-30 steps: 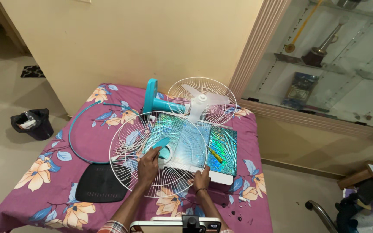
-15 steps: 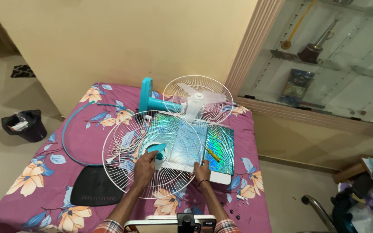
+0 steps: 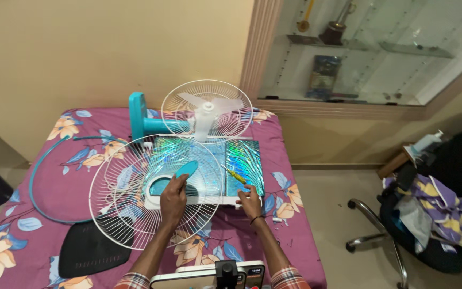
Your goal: The person assembles a table fan by attaching the fan blades to the motor hub, securing the front grille, and tightening the central nut with a screwdriver. The person handles the fan blades, grilles, and a screwdriver on a bed with a floral sheet.
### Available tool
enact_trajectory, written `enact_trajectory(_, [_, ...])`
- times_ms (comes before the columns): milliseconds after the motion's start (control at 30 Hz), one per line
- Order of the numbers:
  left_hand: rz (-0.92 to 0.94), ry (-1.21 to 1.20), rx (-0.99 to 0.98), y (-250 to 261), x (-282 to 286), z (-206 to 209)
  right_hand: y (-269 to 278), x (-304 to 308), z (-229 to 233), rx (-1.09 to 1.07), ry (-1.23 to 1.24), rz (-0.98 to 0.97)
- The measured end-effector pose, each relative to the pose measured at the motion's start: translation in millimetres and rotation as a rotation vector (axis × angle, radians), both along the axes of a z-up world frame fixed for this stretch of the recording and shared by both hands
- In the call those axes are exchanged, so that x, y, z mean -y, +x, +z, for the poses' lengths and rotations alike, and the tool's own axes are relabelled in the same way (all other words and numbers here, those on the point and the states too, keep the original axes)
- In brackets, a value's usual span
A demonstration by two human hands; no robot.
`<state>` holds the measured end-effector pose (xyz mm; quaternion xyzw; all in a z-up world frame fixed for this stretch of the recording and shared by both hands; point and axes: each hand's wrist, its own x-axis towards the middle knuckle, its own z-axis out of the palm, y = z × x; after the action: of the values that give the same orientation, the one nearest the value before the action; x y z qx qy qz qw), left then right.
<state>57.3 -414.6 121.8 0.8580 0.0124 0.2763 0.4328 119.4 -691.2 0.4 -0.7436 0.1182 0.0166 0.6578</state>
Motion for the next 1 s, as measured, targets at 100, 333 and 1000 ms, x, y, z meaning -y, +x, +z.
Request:
enact_trajectory(100, [-0.108, 0.011, 0.089, 8.0, 25.2, 3.0, -10.8, 25.3, 1.3, 0.008, -0.004, -0.015])
enact_trajectory(333, [-0.454, 0.322, 0.077, 15.5, 90.5, 2.7, -38.9, 46.0, 34.4, -0.078, 0.186, -0.061])
enact_trajectory(1000, [-0.503, 0.373, 0.102, 29.3, 77.9, -18.8, 16.9, 58.5, 15.1, -0.049, 0.496, -0.424])
